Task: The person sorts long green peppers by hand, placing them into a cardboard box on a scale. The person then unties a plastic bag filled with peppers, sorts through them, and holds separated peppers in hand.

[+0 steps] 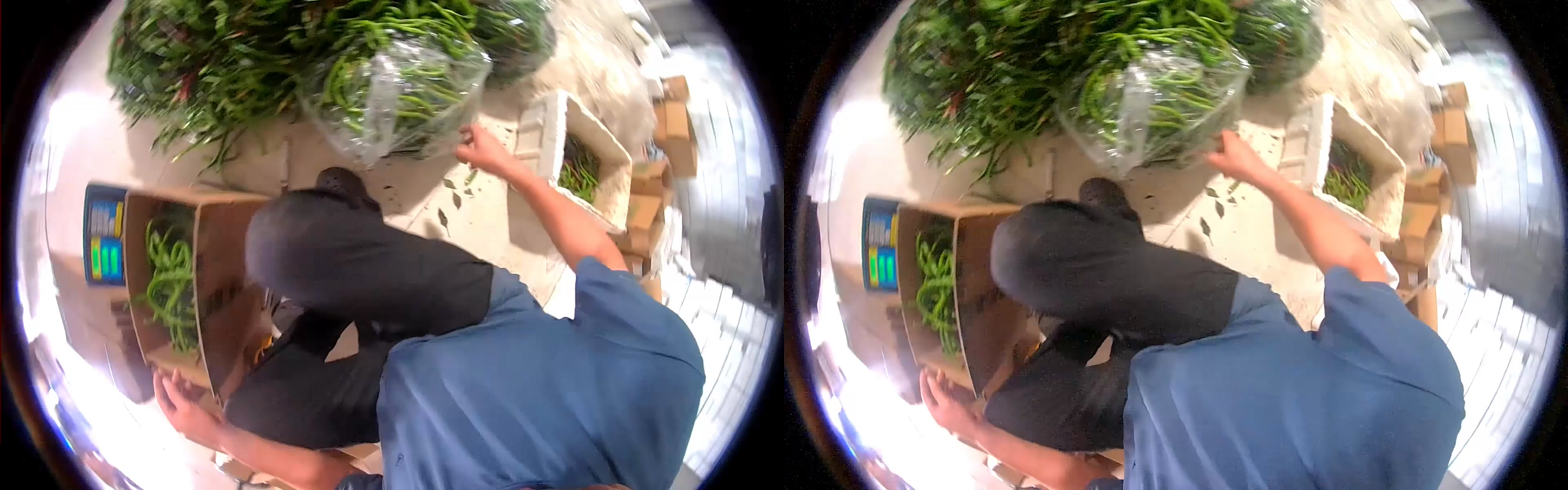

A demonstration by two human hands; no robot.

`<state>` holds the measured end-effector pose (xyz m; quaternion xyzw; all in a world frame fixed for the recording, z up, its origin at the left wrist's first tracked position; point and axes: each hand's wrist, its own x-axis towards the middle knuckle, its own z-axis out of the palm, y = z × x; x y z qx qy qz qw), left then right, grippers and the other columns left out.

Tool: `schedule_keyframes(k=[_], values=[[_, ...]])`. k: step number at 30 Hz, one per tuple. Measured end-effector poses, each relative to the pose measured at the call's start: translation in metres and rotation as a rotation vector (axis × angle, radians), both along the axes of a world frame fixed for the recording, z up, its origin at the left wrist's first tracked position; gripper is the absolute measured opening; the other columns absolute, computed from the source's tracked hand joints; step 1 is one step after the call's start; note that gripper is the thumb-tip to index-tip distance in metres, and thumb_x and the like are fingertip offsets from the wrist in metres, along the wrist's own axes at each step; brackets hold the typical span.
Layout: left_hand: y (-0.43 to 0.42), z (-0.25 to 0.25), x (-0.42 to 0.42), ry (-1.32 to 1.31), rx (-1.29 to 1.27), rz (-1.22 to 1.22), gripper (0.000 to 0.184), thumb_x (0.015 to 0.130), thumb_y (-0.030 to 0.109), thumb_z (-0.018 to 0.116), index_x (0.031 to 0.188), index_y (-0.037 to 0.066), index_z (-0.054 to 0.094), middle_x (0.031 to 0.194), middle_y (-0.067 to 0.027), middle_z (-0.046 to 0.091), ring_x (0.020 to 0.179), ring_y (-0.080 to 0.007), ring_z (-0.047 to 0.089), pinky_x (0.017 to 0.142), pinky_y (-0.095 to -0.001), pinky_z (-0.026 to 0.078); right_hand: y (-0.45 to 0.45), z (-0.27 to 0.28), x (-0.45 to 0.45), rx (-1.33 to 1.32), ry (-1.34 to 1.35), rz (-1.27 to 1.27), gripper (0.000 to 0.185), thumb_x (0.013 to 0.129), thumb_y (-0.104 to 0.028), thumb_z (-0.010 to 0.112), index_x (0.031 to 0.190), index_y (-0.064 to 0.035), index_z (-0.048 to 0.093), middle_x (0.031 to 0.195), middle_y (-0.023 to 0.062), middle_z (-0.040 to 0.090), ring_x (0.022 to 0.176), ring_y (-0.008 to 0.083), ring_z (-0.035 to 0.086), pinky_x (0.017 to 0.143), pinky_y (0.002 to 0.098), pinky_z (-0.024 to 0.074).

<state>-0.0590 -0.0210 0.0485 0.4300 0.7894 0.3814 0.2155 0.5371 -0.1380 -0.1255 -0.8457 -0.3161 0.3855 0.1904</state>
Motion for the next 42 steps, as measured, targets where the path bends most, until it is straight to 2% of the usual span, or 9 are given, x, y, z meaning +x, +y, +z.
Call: schedule_keyframes(k=[3, 5, 10, 13, 20, 24, 33, 37, 42], values=[[0.003, -0.020, -0.029, 0.017, -0.047, -0.072, 0.036, 0.098, 0.021, 0.055, 0.128, 0.002, 0.059, 0.108, -0.0132, 0.065, 0.100, -0.0205, 0.062, 0.086, -0.0303, 0.049, -0.118, -0.122, 0.039, -0.270, -0.116, 0.025, 0.093, 0.069, -0.034, 0.083, 0.138, 0.0047, 0.036, 0.112, 0.0304, 0.062, 0.109, 0.0400, 0.062, 0.093, 0.0441, 0.0502], [0.004, -0.022, -0.016, 0.083, -0.079, -0.081, 0.036, 0.098, 0.021, 0.055, 0.128, 0.001, 0.058, 0.108, -0.0133, 0.064, 0.100, -0.0206, 0.062, 0.085, -0.0309, 0.050, -0.171, -0.170, 0.037, -0.365, -0.160, 0.112, 0.120, 0.063, -0.037, 0.089, 0.150, 0.0019, 0.016, 0.134, 0.0360, 0.042, 0.120, 0.0479, 0.052, 0.100, 0.0481, 0.0467], [0.010, -0.031, 0.005, 0.139, -0.113, -0.079, 0.036, 0.098, 0.018, 0.055, 0.130, 0.001, 0.058, 0.114, -0.0153, 0.065, 0.099, -0.0229, 0.065, 0.086, -0.0332, 0.052, -0.163, -0.194, 0.028, -0.333, -0.144, -0.072, 0.118, 0.064, -0.047, 0.086, 0.152, -0.0046, 0.019, 0.140, 0.0322, 0.039, 0.122, 0.0470, 0.049, 0.100, 0.0484, 0.0459], [0.013, -0.038, 0.003, 0.314, -0.083, -0.207, 0.035, 0.098, 0.019, 0.056, 0.129, 0.002, 0.059, 0.113, -0.0150, 0.066, 0.098, -0.0228, 0.066, 0.084, -0.0324, 0.053, -0.116, -0.197, 0.038, -0.288, -0.201, -0.237, 0.113, 0.068, -0.054, 0.080, 0.154, -0.0115, 0.019, 0.143, 0.0276, 0.035, 0.125, 0.0459, 0.046, 0.098, 0.0519, 0.0464], [0.017, -0.045, 0.017, 0.407, -0.139, -0.244, 0.031, 0.098, 0.018, 0.058, 0.124, 0.002, 0.063, 0.111, -0.0132, 0.067, 0.092, -0.0204, 0.068, 0.078, -0.0290, 0.054, -0.068, -0.215, 0.068, -0.386, -0.302, 0.086, 0.089, 0.079, -0.062, 0.064, 0.149, -0.0142, 0.037, 0.160, 0.0160, 0.016, 0.143, 0.0429, 0.020, 0.099, 0.0610, 0.0433], [0.018, -0.047, 0.015, 0.402, -0.127, -0.305, 0.030, 0.098, 0.017, 0.058, 0.124, 0.001, 0.063, 0.112, -0.0129, 0.066, 0.093, -0.0191, 0.066, 0.080, -0.0277, 0.054, -0.081, -0.203, 0.036, -0.403, -0.316, 0.266, 0.094, 0.080, -0.067, 0.061, 0.148, -0.0076, 0.036, 0.159, 0.0193, 0.018, 0.144, 0.0429, 0.017, 0.103, 0.0625, 0.0390], [0.027, -0.042, 0.052, 0.515, -0.136, -0.383, 0.032, 0.098, 0.019, 0.059, 0.123, -0.001, 0.063, 0.112, -0.0134, 0.065, 0.095, -0.0190, 0.064, 0.081, -0.0276, 0.052, -0.136, -0.197, -0.051, -0.231, -0.411, 0.475, 0.096, 0.076, -0.057, 0.071, 0.147, -0.0049, 0.035, 0.155, 0.0214, 0.027, 0.144, 0.0398, 0.023, 0.110, 0.0586, 0.0286], [0.028, -0.044, 0.053, 0.601, -0.119, -0.428, 0.033, 0.098, 0.022, 0.059, 0.122, -0.001, 0.063, 0.112, -0.0137, 0.066, 0.097, -0.0204, 0.063, 0.084, -0.0295, 0.051, -0.155, -0.205, -0.058, -0.062, -0.437, 0.463, 0.078, 0.078, -0.040, 0.074, 0.141, -0.0068, 0.042, 0.148, 0.0201, 0.037, 0.138, 0.0375, 0.032, 0.106, 0.0567, 0.0320], [0.024, -0.043, 0.042, 0.587, -0.148, -0.427, 0.035, 0.098, 0.024, 0.058, 0.122, -0.001, 0.063, 0.114, -0.0147, 0.066, 0.100, -0.0225, 0.063, 0.089, -0.0315, 0.050, -0.155, -0.231, -0.042, 0.183, -0.303, 0.311, 0.031, 0.081, -0.016, 0.063, 0.110, -0.0054, 0.057, 0.112, 0.0165, 0.052, 0.110, 0.0358, 0.051, 0.088, 0.0434, 0.0475]])
